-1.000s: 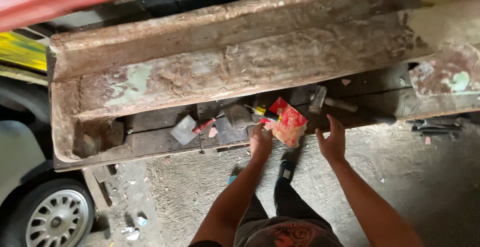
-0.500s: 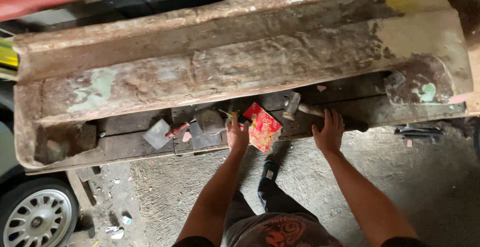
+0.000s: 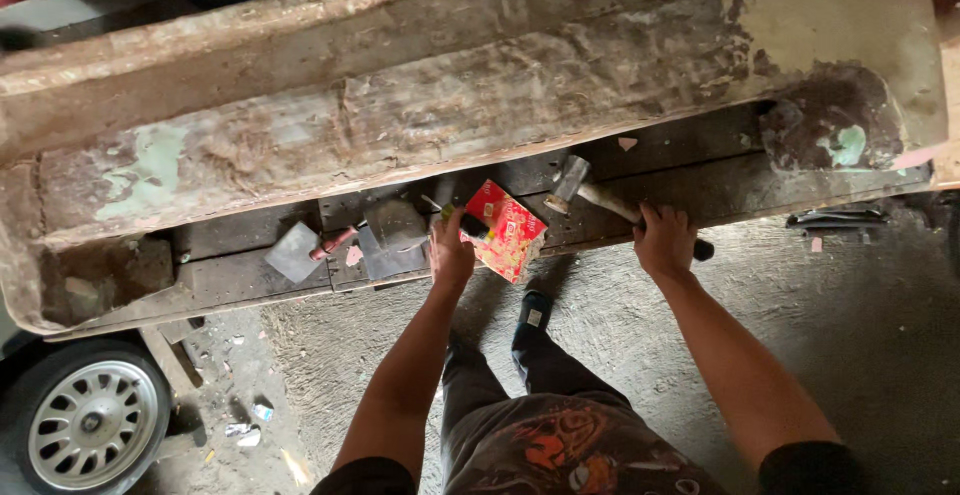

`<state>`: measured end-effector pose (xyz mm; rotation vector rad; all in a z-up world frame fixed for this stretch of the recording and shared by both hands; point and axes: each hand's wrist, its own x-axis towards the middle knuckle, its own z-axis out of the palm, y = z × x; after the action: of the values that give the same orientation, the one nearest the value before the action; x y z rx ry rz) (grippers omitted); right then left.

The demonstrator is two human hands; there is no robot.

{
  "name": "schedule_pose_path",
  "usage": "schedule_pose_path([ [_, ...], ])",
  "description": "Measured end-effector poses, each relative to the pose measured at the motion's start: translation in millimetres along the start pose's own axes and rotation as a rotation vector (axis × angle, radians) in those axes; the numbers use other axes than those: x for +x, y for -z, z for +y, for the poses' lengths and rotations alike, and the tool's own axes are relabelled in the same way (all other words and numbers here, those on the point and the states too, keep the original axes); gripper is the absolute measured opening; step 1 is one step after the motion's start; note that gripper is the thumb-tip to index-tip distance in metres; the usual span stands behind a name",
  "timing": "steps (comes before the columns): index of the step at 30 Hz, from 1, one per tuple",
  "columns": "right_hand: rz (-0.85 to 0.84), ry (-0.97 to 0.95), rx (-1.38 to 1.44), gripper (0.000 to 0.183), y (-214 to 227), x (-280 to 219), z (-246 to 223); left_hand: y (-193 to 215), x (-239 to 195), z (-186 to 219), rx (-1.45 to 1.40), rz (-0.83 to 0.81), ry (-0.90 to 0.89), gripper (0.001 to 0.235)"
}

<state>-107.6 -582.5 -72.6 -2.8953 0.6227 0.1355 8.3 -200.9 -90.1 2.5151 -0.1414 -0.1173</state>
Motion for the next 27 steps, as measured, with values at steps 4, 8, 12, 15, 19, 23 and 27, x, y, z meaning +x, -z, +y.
schedule_pose_path([
  [4,-0.047,0.018,0.057,0.052,-3.4,-7.5,6.4,15.6,-7.4,9.7,0.211,-0.035,-0.057,0.065],
  [8,-0.183,-0.066,0.212,0.044,-2.8,-14.4,-8.0,28.9,1.1,20.6,0.289,-0.089,-0.090,0.066],
  [12,-0.505,-0.256,0.632,0.042,6.1,-21.0,-25.5,28.8,1.2,15.2,0.266,0.021,-0.380,0.065],
  [15,-0.615,-0.362,0.775,0.040,18.3,-22.1,-32.2,24.6,0.7,12.0,0.226,-0.057,-0.348,0.060],
  [19,-0.668,-0.357,1.014,0.031,22.2,-25.4,-38.6,24.6,-3.9,12.4,0.130,-0.165,-0.267,0.052],
  [23,-0.489,-0.354,0.946,0.031,10.1,-47.3,-39.8,28.0,-11.0,22.8,-0.073,-0.057,-0.350,0.050],
  [27,-0.367,-0.273,0.935,0.027,1.6,-75.4,-46.2,43.6,-23.2,34.7,-0.235,-0.134,-0.178,0.052],
])
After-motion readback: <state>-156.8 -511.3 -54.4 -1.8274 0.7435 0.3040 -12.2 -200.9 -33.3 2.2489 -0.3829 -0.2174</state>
